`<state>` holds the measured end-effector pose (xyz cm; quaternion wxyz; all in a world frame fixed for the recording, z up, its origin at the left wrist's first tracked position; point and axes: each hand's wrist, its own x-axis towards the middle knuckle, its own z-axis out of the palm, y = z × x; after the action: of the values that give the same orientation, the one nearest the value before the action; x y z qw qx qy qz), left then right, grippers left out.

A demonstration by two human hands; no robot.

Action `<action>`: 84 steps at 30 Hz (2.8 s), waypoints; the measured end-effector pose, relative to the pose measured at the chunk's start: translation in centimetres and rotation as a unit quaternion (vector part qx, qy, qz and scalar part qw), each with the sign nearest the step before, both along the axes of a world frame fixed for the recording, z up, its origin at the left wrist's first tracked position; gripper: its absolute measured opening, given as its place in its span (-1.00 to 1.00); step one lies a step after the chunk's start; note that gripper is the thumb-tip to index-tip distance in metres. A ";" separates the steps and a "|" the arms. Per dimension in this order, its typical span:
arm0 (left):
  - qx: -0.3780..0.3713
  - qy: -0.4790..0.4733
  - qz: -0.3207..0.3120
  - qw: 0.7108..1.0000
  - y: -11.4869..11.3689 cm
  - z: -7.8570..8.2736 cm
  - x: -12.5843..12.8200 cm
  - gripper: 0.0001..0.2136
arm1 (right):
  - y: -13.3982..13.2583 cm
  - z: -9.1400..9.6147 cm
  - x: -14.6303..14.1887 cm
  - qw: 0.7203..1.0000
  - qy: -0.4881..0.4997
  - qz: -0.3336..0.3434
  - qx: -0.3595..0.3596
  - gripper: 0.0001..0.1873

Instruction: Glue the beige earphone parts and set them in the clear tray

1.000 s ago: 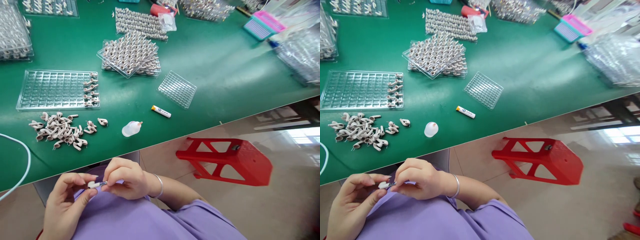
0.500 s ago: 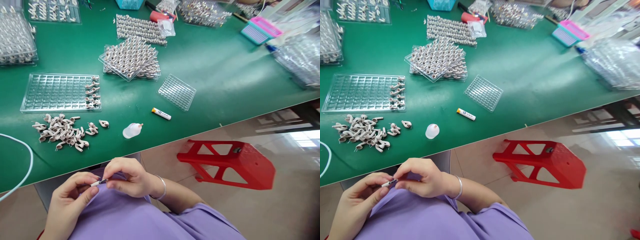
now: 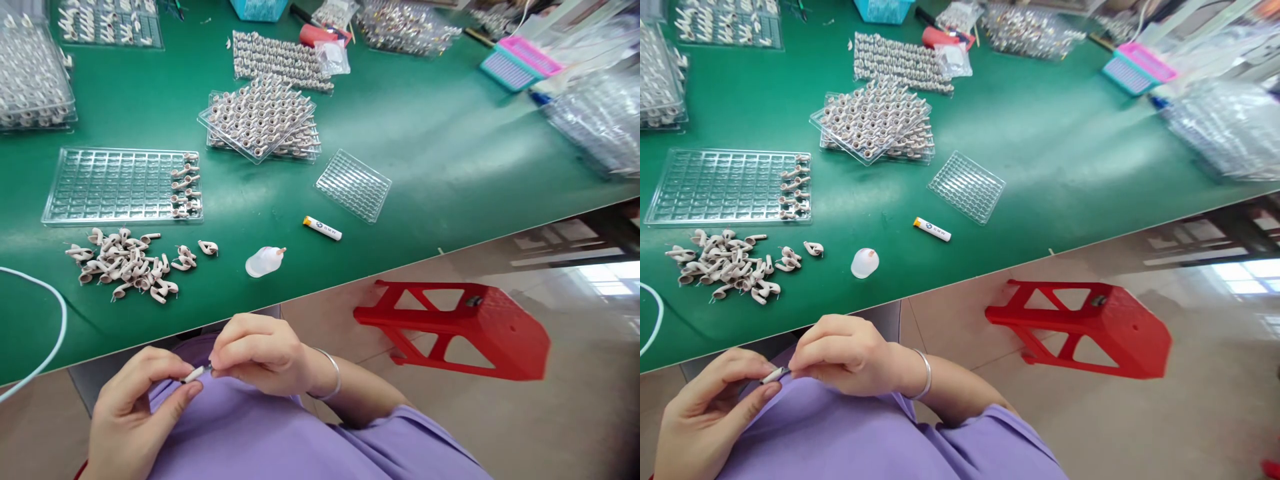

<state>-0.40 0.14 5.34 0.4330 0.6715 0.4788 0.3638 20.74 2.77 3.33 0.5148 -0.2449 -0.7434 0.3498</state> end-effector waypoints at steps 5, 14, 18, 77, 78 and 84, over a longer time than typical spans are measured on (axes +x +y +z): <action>-0.040 -0.009 0.001 0.999 0.2 0.2 0.2 -0.86 | -0.1 0.2 -0.2 0.999 0.016 0.007 -0.027 -0.93; -0.201 -0.041 0.012 0.979 1.0 0.6 0.4 -0.92 | 0.3 0.4 -0.2 1.000 -0.010 -0.008 -0.006 -0.86; -0.079 -0.036 0.025 0.996 0.9 0.8 0.6 -0.96 | 0.2 0.4 0.1 0.999 -0.024 -0.013 -0.029 -0.71; 0.102 0.000 -0.035 0.994 -0.4 0.6 0.1 -0.75 | -0.6 0.9 -0.7 0.998 -0.028 -0.037 0.052 -0.88; 0.100 -0.002 -0.035 0.994 -0.4 0.6 0.1 -0.75 | -0.6 0.9 -0.7 0.997 -0.024 -0.040 0.053 -0.88; 0.107 -0.006 -0.044 0.993 -0.6 0.4 0.0 -0.73 | -0.7 0.5 -0.8 0.999 0.001 -0.027 0.034 -0.88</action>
<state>-0.36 -0.45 5.75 0.3771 0.7319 0.4046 0.3979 19.89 2.07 3.87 0.5325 -0.2472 -0.7475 0.3108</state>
